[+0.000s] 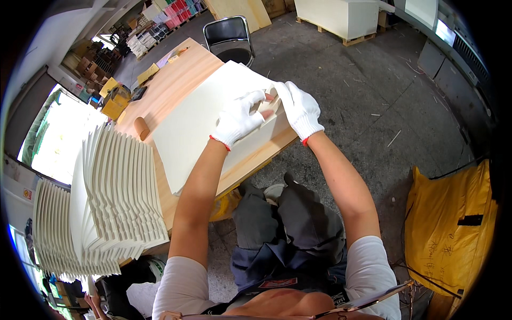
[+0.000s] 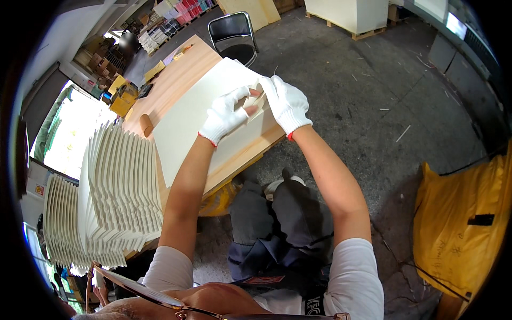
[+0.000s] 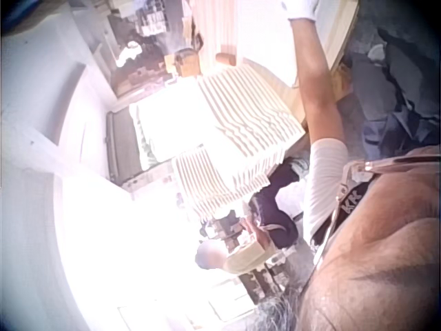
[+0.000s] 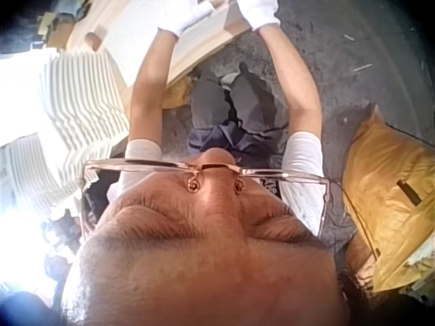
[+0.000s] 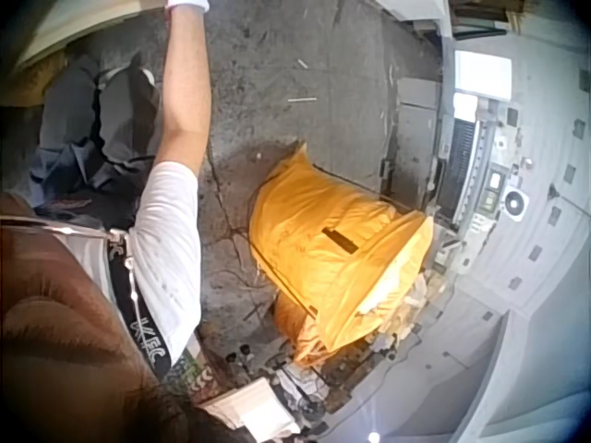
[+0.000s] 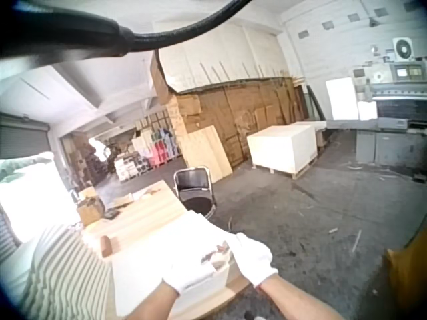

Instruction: The person stacks white paper sheets on a wooden table, aligning them by hand. They repeatedly pick up small batches of paper, align the edges, and place them onto a growing stack. At the end, they use a cylindrical object to press down on the stack.

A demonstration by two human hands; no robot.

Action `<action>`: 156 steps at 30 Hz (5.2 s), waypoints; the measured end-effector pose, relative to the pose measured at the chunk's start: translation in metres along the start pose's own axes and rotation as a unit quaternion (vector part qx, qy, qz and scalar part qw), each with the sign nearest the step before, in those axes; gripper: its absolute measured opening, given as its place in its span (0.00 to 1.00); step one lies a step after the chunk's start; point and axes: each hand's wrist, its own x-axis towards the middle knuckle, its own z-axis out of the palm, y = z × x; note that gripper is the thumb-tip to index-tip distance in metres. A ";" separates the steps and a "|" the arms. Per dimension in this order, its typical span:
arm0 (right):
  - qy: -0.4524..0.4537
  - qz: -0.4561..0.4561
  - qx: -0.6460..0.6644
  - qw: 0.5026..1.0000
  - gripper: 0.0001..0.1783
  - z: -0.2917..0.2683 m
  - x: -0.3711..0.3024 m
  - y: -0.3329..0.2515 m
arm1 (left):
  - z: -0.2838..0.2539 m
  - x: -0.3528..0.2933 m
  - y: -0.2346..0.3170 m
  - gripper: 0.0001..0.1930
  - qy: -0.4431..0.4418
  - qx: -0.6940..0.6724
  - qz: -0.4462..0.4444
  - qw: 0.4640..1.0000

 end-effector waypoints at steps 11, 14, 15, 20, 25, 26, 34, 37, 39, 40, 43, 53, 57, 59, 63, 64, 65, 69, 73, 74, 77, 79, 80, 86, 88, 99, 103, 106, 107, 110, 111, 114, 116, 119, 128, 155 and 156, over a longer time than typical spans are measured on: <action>0.018 -0.024 0.008 1.000 0.27 0.000 -0.002 0.002 | -0.002 0.001 0.002 0.17 0.000 -0.011 0.002 1.000; 0.002 0.004 0.012 1.000 0.26 -0.004 -0.002 -0.006 | -0.003 -0.001 0.000 0.15 0.017 -0.018 0.011 1.000; 0.005 0.000 0.004 1.000 0.26 -0.005 -0.002 -0.007 | -0.001 -0.002 0.000 0.15 0.032 -0.023 0.012 0.999; 0.020 -0.007 0.006 1.000 0.26 0.000 -0.003 -0.002 | -0.002 0.001 -0.001 0.14 0.007 0.018 0.044 0.999; 0.026 -0.005 0.017 1.000 0.27 0.002 -0.003 0.000 | 0.001 0.000 0.004 0.15 0.010 0.050 0.017 0.999; 0.015 0.012 0.016 1.000 0.28 0.001 -0.003 -0.002 | 0.002 0.001 0.002 0.16 0.009 0.034 0.009 0.999; 0.021 0.005 0.020 1.000 0.28 0.003 -0.002 0.001 | 0.002 0.002 -0.001 0.18 0.004 -0.003 0.000 1.000; 0.030 -0.011 0.014 0.999 0.27 0.003 -0.002 0.002 | 0.000 0.001 -0.001 0.18 -0.001 -0.003 0.014 1.000; 0.030 -0.018 0.013 0.999 0.27 0.003 -0.002 0.002 | -0.001 0.000 0.003 0.16 0.008 -0.010 0.001 1.000; 0.025 -0.018 0.016 0.999 0.26 0.001 -0.003 0.001 | -0.002 0.000 0.003 0.16 0.012 -0.013 -0.005 1.000; 0.039 -0.033 0.006 0.999 0.25 0.004 -0.003 0.004 | 0.003 0.000 -0.004 0.14 0.041 0.013 0.038 0.998; -0.061 0.050 -0.110 0.991 0.29 -0.040 -0.008 -0.009 | -0.003 -0.004 0.004 0.11 0.008 0.013 0.026 1.000; -0.064 -0.188 -0.229 0.953 0.22 -0.042 -0.003 0.010 | 0.001 -0.001 0.001 0.12 0.011 -0.016 0.021 1.000; -0.056 -0.233 -0.257 0.936 0.18 -0.048 0.003 0.007 | 0.001 0.000 0.001 0.12 0.006 -0.021 0.017 1.000; -0.101 -0.142 -0.156 0.972 0.21 -0.043 0.013 -0.001 | 0.001 0.000 -0.003 0.13 0.008 -0.019 0.021 1.000; -0.125 -0.070 -0.087 0.986 0.23 -0.044 0.010 -0.012 | 0.001 -0.001 -0.005 0.13 0.011 -0.026 0.025 0.999; -0.148 0.002 -0.017 0.989 0.24 -0.044 0.009 -0.018 | 0.000 -0.002 -0.006 0.13 0.014 -0.020 0.023 0.999; -0.069 0.093 0.115 0.987 0.29 -0.025 0.000 -0.010 | 0.002 0.000 -0.001 0.13 0.017 -0.020 0.036 0.999; -0.041 0.114 0.111 0.986 0.30 -0.018 -0.005 -0.012 | -0.001 -0.001 0.001 0.17 -0.008 -0.025 0.009 1.000; -0.045 0.115 0.120 0.985 0.30 -0.018 -0.006 -0.012 | -0.001 -0.001 0.002 0.18 -0.011 -0.024 0.004 1.000; -0.049 0.115 0.130 0.984 0.31 -0.017 -0.006 -0.011 | -0.003 -0.001 0.004 0.20 -0.015 -0.020 -0.009 1.000; -0.041 0.110 0.117 0.986 0.31 -0.015 -0.006 -0.008 | -0.003 0.000 0.003 0.20 -0.016 -0.019 -0.010 1.000; -0.039 0.108 0.119 0.986 0.31 -0.014 -0.006 -0.007 | -0.003 0.000 0.004 0.20 -0.016 -0.019 -0.010 1.000; -0.039 0.107 0.128 0.985 0.31 -0.014 -0.007 -0.006 | -0.004 -0.002 0.011 0.20 -0.026 -0.033 -0.037 0.998; -0.041 0.112 0.133 0.984 0.31 -0.014 -0.006 -0.007 | -0.005 -0.001 0.010 0.20 -0.026 -0.030 -0.037 0.998; -0.049 0.120 0.131 0.983 0.29 -0.021 -0.007 -0.011 | -0.001 -0.004 0.007 0.19 0.012 -0.027 0.026 0.999; 0.130 -0.049 0.016 0.990 0.22 -0.027 -0.010 -0.007 | 0.002 -0.009 0.008 0.18 0.093 0.058 0.103 0.989; 0.002 -0.220 -0.108 0.970 0.23 -0.040 -0.029 -0.015 | 0.003 -0.011 0.005 0.18 0.104 0.060 0.068 0.990; 0.017 -0.301 -0.152 0.941 0.26 -0.027 -0.037 -0.014 | 0.003 -0.011 0.001 0.18 0.109 0.072 0.065 0.989; -0.061 -0.255 -0.142 0.954 0.36 -0.015 -0.052 -0.009 | 0.006 -0.009 0.003 0.19 0.094 0.095 0.073 0.988; -0.070 -0.249 -0.136 0.956 0.37 -0.015 -0.051 -0.009 | 0.001 -0.012 0.010 0.19 0.070 0.109 0.076 0.989; -0.062 -0.228 -0.139 0.962 0.37 -0.008 -0.050 -0.006 | -0.003 -0.018 0.010 0.18 0.062 0.103 0.115 0.986; -0.076 -0.227 -0.147 0.960 0.37 -0.010 -0.049 -0.008 | -0.001 -0.021 0.005 0.17 0.082 0.109 0.152 0.979; -0.066 -0.240 -0.137 0.959 0.36 -0.009 -0.050 -0.005 | 0.005 -0.017 -0.004 0.16 0.104 0.147 0.184 0.966; -0.038 -0.072 0.255 0.963 0.32 -0.008 -0.036 0.011 | 0.014 0.010 -0.021 0.15 0.105 0.185 0.139 0.967; -0.074 0.073 0.061 0.993 0.32 -0.019 0.000 -0.015 | -0.009 0.000 -0.004 0.21 -0.007 -0.057 0.029 0.998; -0.056 0.058 0.054 0.995 0.32 -0.014 -0.001 -0.012 | -0.007 0.001 0.000 0.22 -0.012 -0.050 0.015 0.999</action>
